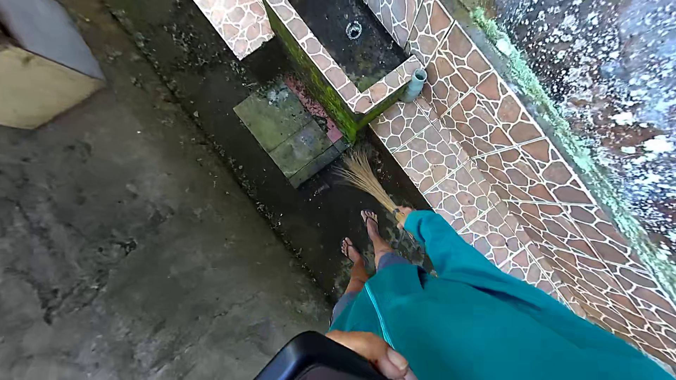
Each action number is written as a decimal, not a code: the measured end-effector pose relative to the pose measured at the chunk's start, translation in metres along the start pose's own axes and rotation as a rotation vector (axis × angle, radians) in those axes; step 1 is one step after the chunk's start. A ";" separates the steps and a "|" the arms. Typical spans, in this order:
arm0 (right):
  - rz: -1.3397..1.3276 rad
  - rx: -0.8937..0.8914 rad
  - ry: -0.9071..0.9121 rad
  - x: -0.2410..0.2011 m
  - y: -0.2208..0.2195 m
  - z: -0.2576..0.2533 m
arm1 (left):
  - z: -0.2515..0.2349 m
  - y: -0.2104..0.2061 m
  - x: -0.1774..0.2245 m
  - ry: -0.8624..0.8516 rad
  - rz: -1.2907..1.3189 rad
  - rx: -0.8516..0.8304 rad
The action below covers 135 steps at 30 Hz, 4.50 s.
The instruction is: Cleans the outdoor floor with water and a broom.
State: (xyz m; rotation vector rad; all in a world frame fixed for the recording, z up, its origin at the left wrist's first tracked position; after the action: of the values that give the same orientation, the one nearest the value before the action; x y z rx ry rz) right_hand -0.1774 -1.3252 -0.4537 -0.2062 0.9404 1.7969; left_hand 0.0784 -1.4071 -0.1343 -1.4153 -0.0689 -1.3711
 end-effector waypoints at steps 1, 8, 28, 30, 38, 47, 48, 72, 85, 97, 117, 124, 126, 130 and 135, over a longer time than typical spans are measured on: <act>-0.042 -0.159 -0.246 0.011 0.002 0.000 | -0.004 -0.002 0.000 -0.002 0.005 0.001; -0.158 -0.204 -0.576 0.044 0.011 -0.022 | -0.034 -0.016 -0.010 -0.029 0.055 -0.051; -0.257 -0.293 -0.626 0.106 -0.047 -0.006 | -0.074 -0.030 -0.009 0.057 -0.023 -0.031; -0.210 -0.286 -0.630 0.093 -0.032 0.011 | -0.074 -0.030 -0.005 0.057 -0.023 -0.042; -0.303 -0.234 -0.719 0.089 -0.026 0.003 | -0.066 -0.017 -0.006 0.012 0.026 -0.027; -0.044 -0.415 -0.494 0.088 -0.047 0.002 | -0.064 -0.011 -0.002 0.003 0.043 -0.017; -0.036 -0.406 -0.506 0.092 -0.034 0.017 | -0.063 -0.009 -0.003 -0.005 0.044 -0.011; -0.010 -0.266 -0.692 0.083 -0.018 -0.024 | -0.057 -0.008 0.003 -0.001 0.009 0.046; 0.006 -0.263 -0.695 0.090 -0.010 0.018 | -0.051 -0.004 -0.003 -0.010 0.032 0.062; -0.061 -0.301 -0.683 0.101 -0.017 0.031 | -0.055 -0.008 0.001 0.007 0.026 0.060; 0.049 -0.317 -0.615 0.078 -0.023 -0.037 | -0.050 -0.001 -0.010 -0.021 0.052 0.157; 0.169 -0.506 -0.484 0.054 -0.042 -0.041 | -0.050 0.000 -0.012 -0.058 0.040 0.165; 0.171 -0.481 -0.480 0.053 -0.019 -0.021 | -0.054 0.000 -0.007 -0.070 0.053 0.156; 0.092 -0.368 -0.558 0.044 -0.005 -0.034 | -0.052 0.003 -0.011 -0.093 0.002 0.200; 0.020 -0.378 -0.390 0.047 -0.060 -0.099 | -0.043 0.009 -0.020 -0.045 0.008 0.251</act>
State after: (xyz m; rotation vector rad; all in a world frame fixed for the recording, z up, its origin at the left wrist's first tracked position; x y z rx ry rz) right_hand -0.1743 -1.3499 -0.5765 -0.0758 0.3261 1.9318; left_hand 0.0495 -1.4284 -0.1663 -1.2342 -0.2555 -1.2764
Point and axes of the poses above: each hand's wrist, its own z-axis away from the middle knuckle, its own y-axis out of the back of the hand, x = y × z, the point moved 2 cm from there along -z, towards the middle knuckle, and after that the axes turned 7 degrees about -z, right-handed, at the moved point
